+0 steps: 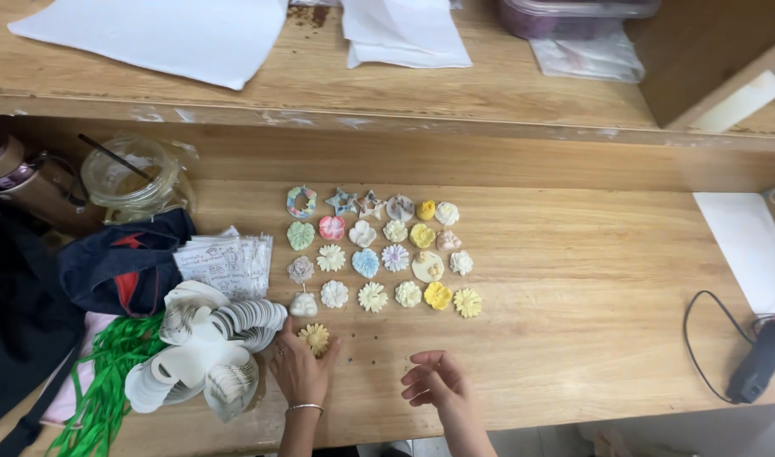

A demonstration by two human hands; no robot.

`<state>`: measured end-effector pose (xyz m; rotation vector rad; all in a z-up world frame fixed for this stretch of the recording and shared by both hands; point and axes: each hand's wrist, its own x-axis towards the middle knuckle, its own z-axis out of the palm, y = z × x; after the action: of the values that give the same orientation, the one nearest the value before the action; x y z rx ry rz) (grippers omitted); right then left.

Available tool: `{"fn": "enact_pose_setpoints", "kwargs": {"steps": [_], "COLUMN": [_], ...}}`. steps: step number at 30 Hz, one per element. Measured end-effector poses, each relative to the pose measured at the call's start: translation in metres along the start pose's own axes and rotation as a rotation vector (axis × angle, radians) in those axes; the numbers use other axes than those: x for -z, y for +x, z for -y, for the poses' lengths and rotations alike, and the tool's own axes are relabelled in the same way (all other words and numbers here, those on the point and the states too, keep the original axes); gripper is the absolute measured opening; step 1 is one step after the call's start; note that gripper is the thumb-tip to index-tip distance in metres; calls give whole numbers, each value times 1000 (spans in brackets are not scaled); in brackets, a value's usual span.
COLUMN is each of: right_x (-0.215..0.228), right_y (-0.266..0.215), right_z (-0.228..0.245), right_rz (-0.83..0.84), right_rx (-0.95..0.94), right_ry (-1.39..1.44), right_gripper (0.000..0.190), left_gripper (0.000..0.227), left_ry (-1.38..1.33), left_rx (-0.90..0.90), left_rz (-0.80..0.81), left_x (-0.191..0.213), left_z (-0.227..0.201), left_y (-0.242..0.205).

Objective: The person picks up a blue flower candle from a shelf, examines it, and returns it. They then walk to a table to pick up a white bear candle and a yellow flower candle one at a time, turning each over in their hands before placing them back on the shelf.

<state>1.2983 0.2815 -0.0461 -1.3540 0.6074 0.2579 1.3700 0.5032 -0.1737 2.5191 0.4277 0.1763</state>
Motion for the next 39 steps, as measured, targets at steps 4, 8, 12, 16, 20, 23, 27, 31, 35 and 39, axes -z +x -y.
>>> {"fn": "enact_pose_setpoints", "kwargs": {"steps": [4, 8, 12, 16, 20, 23, 27, 31, 35, 39], "right_x": [-11, -17, -20, -18, -31, -39, -39, -33, 3, -13], "right_y": [4, 4, 5, 8, -3, -11, -7, -10, 1, -48], "right_z": [-5, -7, 1, -5, 0, 10, 22, 44, 14, 90], "right_rz": [10, -48, -75, -103, -90, -62, 43, 102, 416, 161], "right_rx": [-6, 3, 21, -4, -40, -2, 128, 165, 381, 356], "right_ry": [-25, -27, -23, 28, 104, 215, 673, 875, 1116, 1038], "right_gripper": [21, 22, 23, 23, 30, 35, 48, 52, 45, 61], "left_gripper": [97, 81, 76, 79, 80, 73, 63, 68, 85, 97], "left_ry": [6, -117, -201, -272, -519, -605, -665, -548, -581, -681], "left_rx": [-31, -174, -283, -236, -180, -303, -580, -713, -795, -885], "left_rz": [58, 39, 35, 76, 241, 394, 356, 325, 400, 429], "left_x": [-5, -7, -8, 16, 45, 78, 104, 115, 134, 171], "left_z": [6, 14, 19, -7, -47, -95, -148, -180, -204, -217], "left_y": [9, 8, 8, 3, -4, -6, -6, -7, -13, -7]}}
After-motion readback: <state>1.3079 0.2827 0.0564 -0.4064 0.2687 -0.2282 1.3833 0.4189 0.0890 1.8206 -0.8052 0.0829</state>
